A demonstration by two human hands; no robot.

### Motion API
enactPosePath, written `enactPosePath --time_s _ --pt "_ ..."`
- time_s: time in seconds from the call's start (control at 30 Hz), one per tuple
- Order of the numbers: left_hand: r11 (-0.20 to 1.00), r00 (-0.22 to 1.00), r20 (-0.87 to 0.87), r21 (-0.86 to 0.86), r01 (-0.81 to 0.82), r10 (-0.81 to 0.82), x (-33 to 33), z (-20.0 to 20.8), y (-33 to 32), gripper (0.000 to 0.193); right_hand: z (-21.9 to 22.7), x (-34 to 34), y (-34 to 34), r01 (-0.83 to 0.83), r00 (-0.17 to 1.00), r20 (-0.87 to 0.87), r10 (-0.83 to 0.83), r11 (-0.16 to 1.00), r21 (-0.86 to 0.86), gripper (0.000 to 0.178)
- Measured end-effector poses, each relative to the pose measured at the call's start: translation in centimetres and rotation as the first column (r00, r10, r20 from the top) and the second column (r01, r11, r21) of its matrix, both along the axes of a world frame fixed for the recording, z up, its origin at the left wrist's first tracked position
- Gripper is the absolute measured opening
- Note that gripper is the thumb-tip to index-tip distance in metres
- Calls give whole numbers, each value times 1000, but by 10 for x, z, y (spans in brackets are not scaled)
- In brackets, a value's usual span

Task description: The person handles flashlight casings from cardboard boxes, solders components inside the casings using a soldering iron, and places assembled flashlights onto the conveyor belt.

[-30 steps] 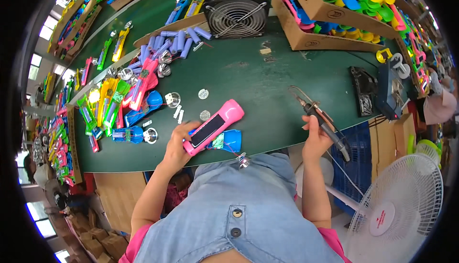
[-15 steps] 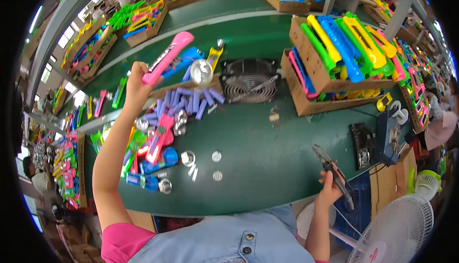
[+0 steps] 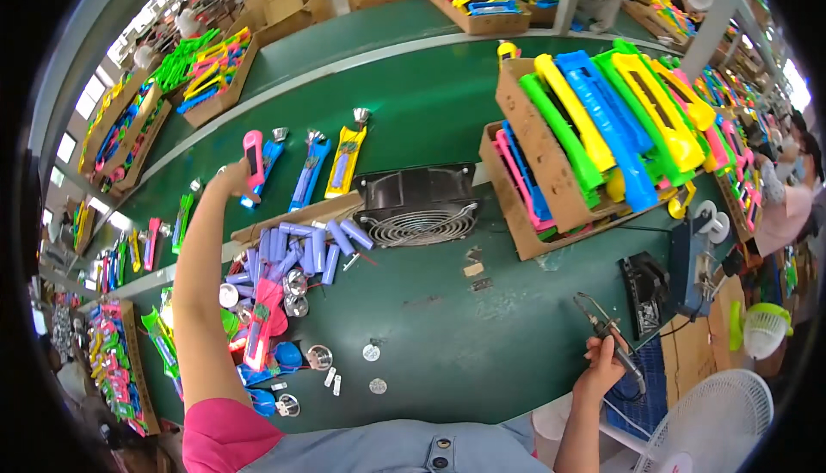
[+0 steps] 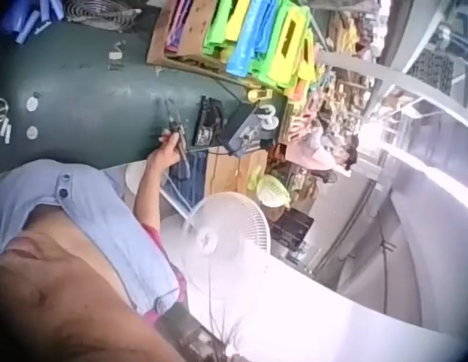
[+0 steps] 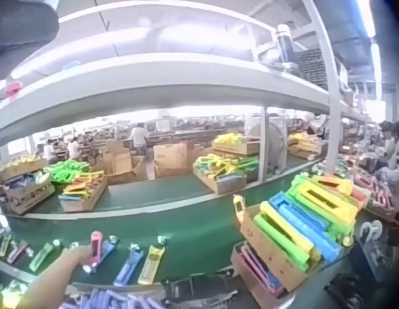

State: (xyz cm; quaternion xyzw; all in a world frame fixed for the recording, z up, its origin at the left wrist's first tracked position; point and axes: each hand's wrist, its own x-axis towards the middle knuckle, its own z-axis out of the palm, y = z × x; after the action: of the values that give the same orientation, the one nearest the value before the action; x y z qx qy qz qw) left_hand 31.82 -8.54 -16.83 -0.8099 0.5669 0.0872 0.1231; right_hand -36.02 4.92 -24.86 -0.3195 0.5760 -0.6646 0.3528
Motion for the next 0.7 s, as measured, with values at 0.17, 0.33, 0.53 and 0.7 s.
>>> enactPosePath --time_s 0.17,0.33,0.53,0.7 --pt "915 998 48 -401 48 -32 -112 0 -35 46 3 -2 -7 4 1000 25 -3 999 -44 26" --pt "949 990 -109 -310 47 -85 -126 -66 -35 53 19 -1 3 20 993 116 -19 1000 -12 25" --pt "723 978 -173 -690 -36 -116 -65 -46 -26 53 16 -64 34 134 910 412 -48 974 -183 22" --pt "406 921 119 -871 276 -371 -210 77 66 50 -36 -121 31 315 853 442 -277 949 -14 23"
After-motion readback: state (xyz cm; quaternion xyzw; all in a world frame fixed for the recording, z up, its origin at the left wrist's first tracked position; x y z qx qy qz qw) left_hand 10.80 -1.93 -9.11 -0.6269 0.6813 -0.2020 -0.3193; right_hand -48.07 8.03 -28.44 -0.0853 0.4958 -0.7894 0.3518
